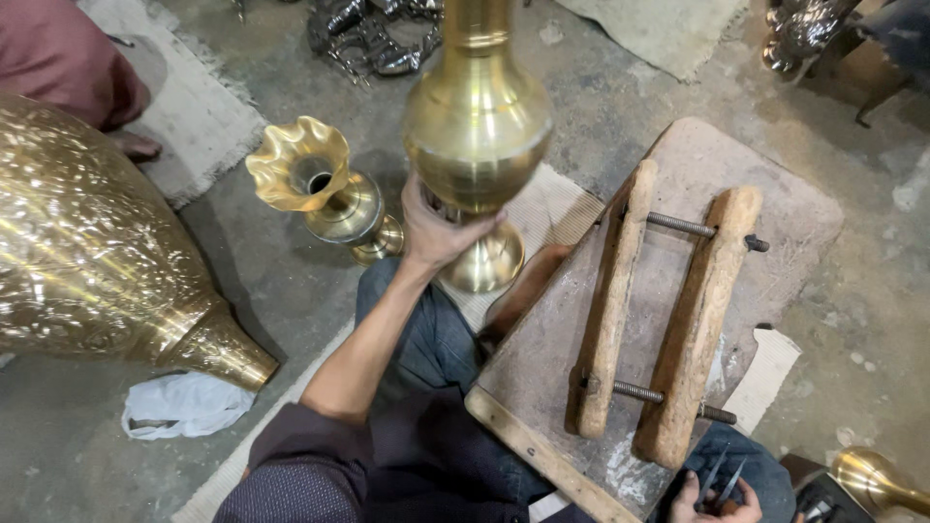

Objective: The person sits cross-legged on the floor holding a brass vase against a wooden support and uses a pointed scribing tool to scratch guide lines around the vase's body, rotating the vase to reach different sides and steadying it with the other hand.

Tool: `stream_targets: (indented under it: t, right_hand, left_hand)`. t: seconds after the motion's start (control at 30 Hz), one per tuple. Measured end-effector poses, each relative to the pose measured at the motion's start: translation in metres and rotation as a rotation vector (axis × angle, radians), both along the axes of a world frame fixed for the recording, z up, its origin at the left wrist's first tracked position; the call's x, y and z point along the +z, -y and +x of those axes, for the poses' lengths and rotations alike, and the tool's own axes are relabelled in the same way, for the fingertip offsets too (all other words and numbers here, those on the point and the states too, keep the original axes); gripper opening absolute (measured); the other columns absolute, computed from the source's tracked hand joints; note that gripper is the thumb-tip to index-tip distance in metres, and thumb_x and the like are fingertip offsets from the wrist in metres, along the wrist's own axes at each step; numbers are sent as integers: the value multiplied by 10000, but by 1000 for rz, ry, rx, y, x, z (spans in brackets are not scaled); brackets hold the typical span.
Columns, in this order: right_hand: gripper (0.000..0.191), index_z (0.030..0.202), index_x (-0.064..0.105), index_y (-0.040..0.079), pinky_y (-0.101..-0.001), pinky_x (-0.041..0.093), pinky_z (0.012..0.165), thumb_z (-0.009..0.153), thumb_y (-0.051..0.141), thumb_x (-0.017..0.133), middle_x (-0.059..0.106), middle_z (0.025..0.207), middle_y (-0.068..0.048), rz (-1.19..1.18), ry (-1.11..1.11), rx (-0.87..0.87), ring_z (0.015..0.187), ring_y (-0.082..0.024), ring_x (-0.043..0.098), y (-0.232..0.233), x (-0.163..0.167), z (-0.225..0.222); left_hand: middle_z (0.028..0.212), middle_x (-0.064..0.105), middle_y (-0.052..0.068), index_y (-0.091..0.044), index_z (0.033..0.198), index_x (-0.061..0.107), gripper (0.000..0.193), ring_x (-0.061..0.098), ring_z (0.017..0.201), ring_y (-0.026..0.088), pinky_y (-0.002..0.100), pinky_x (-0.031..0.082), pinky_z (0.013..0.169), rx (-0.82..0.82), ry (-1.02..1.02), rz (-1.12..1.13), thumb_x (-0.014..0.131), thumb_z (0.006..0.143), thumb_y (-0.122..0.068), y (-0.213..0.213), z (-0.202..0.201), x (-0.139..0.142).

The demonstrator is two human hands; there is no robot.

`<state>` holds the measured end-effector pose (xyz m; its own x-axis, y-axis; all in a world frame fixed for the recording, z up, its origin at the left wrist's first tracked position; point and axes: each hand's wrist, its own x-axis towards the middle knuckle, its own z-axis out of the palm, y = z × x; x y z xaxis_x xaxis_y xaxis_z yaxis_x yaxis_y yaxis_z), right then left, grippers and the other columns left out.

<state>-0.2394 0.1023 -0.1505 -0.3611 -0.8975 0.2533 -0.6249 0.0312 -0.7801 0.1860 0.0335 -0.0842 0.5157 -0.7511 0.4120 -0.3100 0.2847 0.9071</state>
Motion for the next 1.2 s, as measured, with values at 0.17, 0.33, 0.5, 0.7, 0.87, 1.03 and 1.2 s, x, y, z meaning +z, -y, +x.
stream_targets:
  t: [0.17, 0.33, 0.5, 0.7, 0.87, 1.03, 1.2]
  right_hand:
    - [633, 1418, 430, 45, -205, 443, 676, 916, 24, 815, 576, 951, -55, -54, 110, 23, 789, -94, 551, 10, -1, 11]
    - [628, 1363, 440, 46, -215, 388, 611, 875, 20, 835, 551, 869, -64, -1, 71, -5, 685, -107, 500, 23, -2, 19]
    - [701, 1361, 457, 26, -208, 458, 706, 830, 86, 911, 616, 901, -65, -28, 124, 100, 770, -95, 555, 28, -9, 22]
    - [671, 1321, 569, 36, -264, 485, 634, 779, 151, 947, 696, 807, -136, 154, -294, -56, 687, -156, 638, 30, -12, 13]
    - [621, 1325, 546, 35, -241, 547, 735, 833, 167, 901, 707, 932, -93, 40, -54, -9, 836, -123, 676, 32, -19, 16]
    - [610, 1306, 552, 50, -287, 544, 742, 831, 180, 912, 706, 893, -106, 26, -133, 19, 796, -152, 678, 32, -18, 21]
    - [534, 1267, 598, 52, -313, 512, 651, 887, 164, 957, 705, 818, -143, 115, -322, -89, 715, -185, 665, 28, -14, 24]
  left_hand:
    - [1366, 609, 176, -23, 1410, 462, 895, 625, 1283, 310, 465, 520, 1075, 264, -127, 201, 929, 726, -361, 56, 15, -48]
    - [1334, 688, 158, -42, 1351, 613, 537, 644, 1288, 296, 448, 499, 1104, 416, 268, 366, 802, 918, -297, 96, 43, -75]
    - [1294, 563, 292, 118, 1331, 457, 800, 544, 1208, 373, 488, 414, 1007, 637, 59, 173, 874, 758, -254, 104, 48, -92]
    - [1335, 626, 243, 44, 1310, 539, 667, 599, 1253, 331, 440, 453, 1067, 609, -13, 404, 830, 788, -253, 116, 56, -100]
    - [1278, 632, 237, 52, 1342, 501, 663, 606, 1227, 340, 428, 446, 1065, 675, -18, 226, 808, 789, -148, 108, 65, -102]
    - [1151, 731, 185, 15, 1228, 590, 644, 701, 1110, 296, 390, 525, 989, 651, -48, 230, 898, 690, -161, 104, 77, -105]
    - [1164, 754, 181, 7, 1233, 619, 689, 726, 1105, 273, 375, 541, 979, 590, -118, 329, 940, 650, -171, 100, 87, -112]
